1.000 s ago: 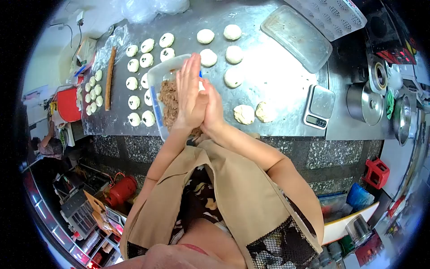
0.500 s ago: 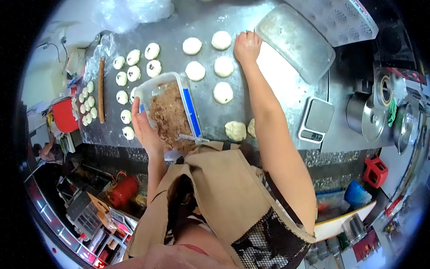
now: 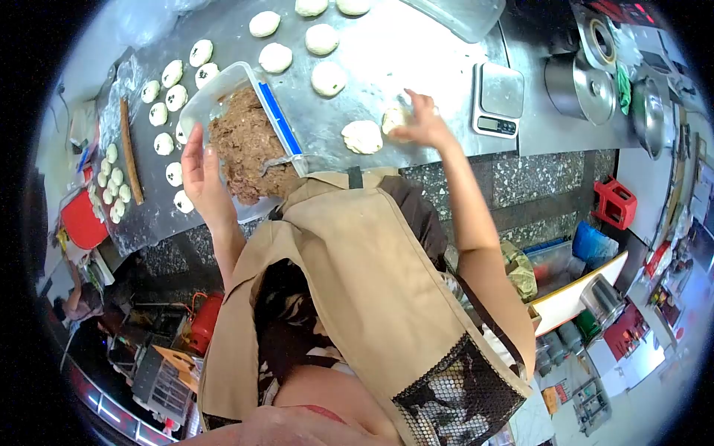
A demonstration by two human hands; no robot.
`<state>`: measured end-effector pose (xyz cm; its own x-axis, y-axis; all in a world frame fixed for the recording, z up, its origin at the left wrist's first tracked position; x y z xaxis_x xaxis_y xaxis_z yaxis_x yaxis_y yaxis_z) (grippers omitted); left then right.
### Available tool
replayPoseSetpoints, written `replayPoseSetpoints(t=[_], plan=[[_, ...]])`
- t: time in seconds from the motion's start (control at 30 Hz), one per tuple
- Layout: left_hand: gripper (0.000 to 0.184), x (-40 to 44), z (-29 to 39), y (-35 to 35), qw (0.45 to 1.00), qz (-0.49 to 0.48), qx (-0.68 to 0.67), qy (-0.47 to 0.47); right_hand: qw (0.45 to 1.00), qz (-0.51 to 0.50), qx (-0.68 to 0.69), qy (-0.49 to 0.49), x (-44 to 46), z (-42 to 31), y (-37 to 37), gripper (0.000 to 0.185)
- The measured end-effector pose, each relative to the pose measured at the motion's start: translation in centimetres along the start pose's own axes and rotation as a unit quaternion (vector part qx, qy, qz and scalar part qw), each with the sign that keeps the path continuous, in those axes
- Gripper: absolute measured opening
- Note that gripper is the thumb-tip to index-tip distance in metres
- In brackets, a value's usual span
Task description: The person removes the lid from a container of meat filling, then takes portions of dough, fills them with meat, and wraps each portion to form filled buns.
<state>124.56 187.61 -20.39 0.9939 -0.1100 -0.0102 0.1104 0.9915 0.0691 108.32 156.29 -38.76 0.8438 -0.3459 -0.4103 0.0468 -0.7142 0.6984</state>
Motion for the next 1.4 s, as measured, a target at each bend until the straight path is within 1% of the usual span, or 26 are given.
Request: replayPoseSetpoints(t=[0.1, 0.23, 0.27, 0.3, 0.33, 0.37, 0.5, 0.53, 0.57, 0.63, 0.7, 0.73, 0.77, 0.8, 0.83, 0.9, 0.93, 1.0, 1.03, 1.07, 1.1, 1.17, 1.23, 1.3, 1.37, 1.4], plan=[[0.032, -0.9, -0.1, -0.3, 0.998, -0.056, -0.011, -0.033, 0.978, 0.053, -0.195, 0.046, -2.5, -3.3, -2.0, 0.09], [0.028, -1.7, 0.6, -0.5, 0.989, -0.121, -0.016, -0.08, 0.976, 0.057, -0.207, 0.034, -0.5, -1.9, -3.5, 0.071], [0.028, -2.0, 1.0, -0.5, 0.986, -0.131, -0.025, -0.097, 0.997, 0.064, 0.024, -0.034, -0.2, 0.7, -3.4, 0.063], [0.028, -2.2, 1.2, -0.3, 0.986, -0.128, -0.031, -0.106, 0.961, 0.064, 0.252, -0.092, 0.0, 1.5, -2.7, 0.054], [0.028, -2.5, 1.1, -0.2, 0.987, -0.132, -0.019, -0.087, 0.815, 0.08, 0.566, -0.09, -0.5, 1.7, -2.5, 0.047], [0.028, -2.8, 1.0, -0.3, 0.989, -0.136, -0.007, -0.064, 0.714, 0.007, 0.699, -0.026, -1.5, -0.3, -1.1, 0.058], [0.033, -4.3, 0.1, -3.2, 0.974, -0.214, -0.072, 0.009, 0.491, -0.159, 0.849, 0.115, -3.9, -12.6, 3.1, 0.073], [0.041, -4.5, 1.1, -4.0, 0.972, -0.218, -0.032, -0.082, 0.469, -0.16, 0.863, 0.099, -4.1, -15.5, 3.4, 0.072], [0.051, -4.6, 2.1, -4.7, 0.961, -0.216, 0.012, -0.17, 0.469, -0.176, 0.859, 0.106, -4.1, -18.2, 3.3, 0.072], [0.075, -4.6, 4.3, -5.8, 0.919, -0.188, 0.044, -0.343, 0.491, -0.102, 0.862, 0.071, -4.1, -22.3, 2.7, 0.068], [0.088, -3.0, 5.0, -5.8, 0.857, -0.152, 0.209, -0.447, 0.598, -0.114, 0.793, 0.008, -7.5, -28.2, 3.0, 0.063], [0.087, -1.8, 4.9, -4.6, 0.87, -0.138, 0.135, -0.453, 0.638, -0.113, 0.758, 0.076, -8.0, -29.6, 2.5, 0.064], [0.082, -1.1, 4.6, -3.5, 0.923, -0.109, 0.018, -0.369, 0.672, -0.11, 0.718, 0.145, -8.1, -30.6, 2.1, 0.066], [0.075, -1.1, 5.3, -2.5, 0.954, -0.088, -0.124, -0.26, 0.649, -0.155, 0.716, 0.206, -8.1, -30.9, 2.1, 0.059], [0.069, -1.2, 5.8, -1.8, 0.951, -0.065, -0.266, -0.143, 0.647, -0.168, 0.714, 0.211, -7.6, -30.9, 2.4, 0.059], [0.065, -1.0, 6.9, -0.4, 0.911, -0.091, -0.38, -0.131, 0.751, -0.121, 0.586, 0.281, -6.8, -31.7, 3.2, 0.05], [0.066, -1.1, 6.7, -0.3, 0.926, -0.071, -0.336, -0.158, 0.713, -0.162, 0.63, 0.262, -7.1, -31.9, 3.0, 0.044], [0.066, -1.4, 7.0, 0.0, 0.938, -0.05, -0.293, -0.18, 0.743, -0.13, 0.6, 0.267, -6.8, -31.9, 2.9, 0.039], [0.059, -1.5, 7.2, 0.0, 0.907, -0.094, -0.383, -0.151, 0.77, -0.092, 0.57, 0.273, -6.5, -31.7, 3.1, 0.033], [0.053, -1.5, 7.6, -0.1, 0.865, -0.136, -0.468, -0.122, 0.766, -0.073, 0.581, 0.267, -6.3, -31.7, 3.6, 0.029], [0.053, -1.5, 7.6, 0.1, 0.865, -0.133, -0.468, -0.123, 0.766, -0.075, 0.58, 0.268, -6.3, -31.9, 3.7, 0.029], [0.037, -1.5, 7.2, 0.3, 0.958, -0.111, -0.239, -0.11, 0.78, -0.05, 0.539, 0.315, -6.8, -32.4, 4.0, 0.029], [0.03, -1.4, 6.7, 0.0, 0.954, -0.075, -0.255, -0.142, 0.768, -0.064, 0.563, 0.299, -7.4, -33.1, 3.5, 0.033], [0.031, -1.5, 6.5, 0.4, 0.948, 0.029, -0.262, -0.18, 0.743, -0.081, 0.609, 0.265, -7.7, -33.5, 3.1, 0.04], [0.032, -1.6, 6.6, 0.5, 0.956, 0.007, -0.207, -0.206, 0.769, -0.049, 0.585, 0.254, -6.2, -32.1, 2.5, 0.042], [0.033, -1.7, 6.8, 0.7, 0.961, -0.012, -0.151, -0.23, 0.806, -0.032, 0.523, 0.276, -5.8, -31.5, 3.0, 0.04]])
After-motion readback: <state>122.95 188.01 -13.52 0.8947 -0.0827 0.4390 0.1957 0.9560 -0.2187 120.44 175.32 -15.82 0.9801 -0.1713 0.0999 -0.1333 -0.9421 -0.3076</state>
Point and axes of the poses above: each hand's wrist, its own x-axis towards the middle knuckle, its own y-axis out of the back of the hand, z = x × y, the point moved 5 cm from there along x, towards the middle knuckle, and after that the axes turned 4 degrees about -x, right-handed, at the moved point
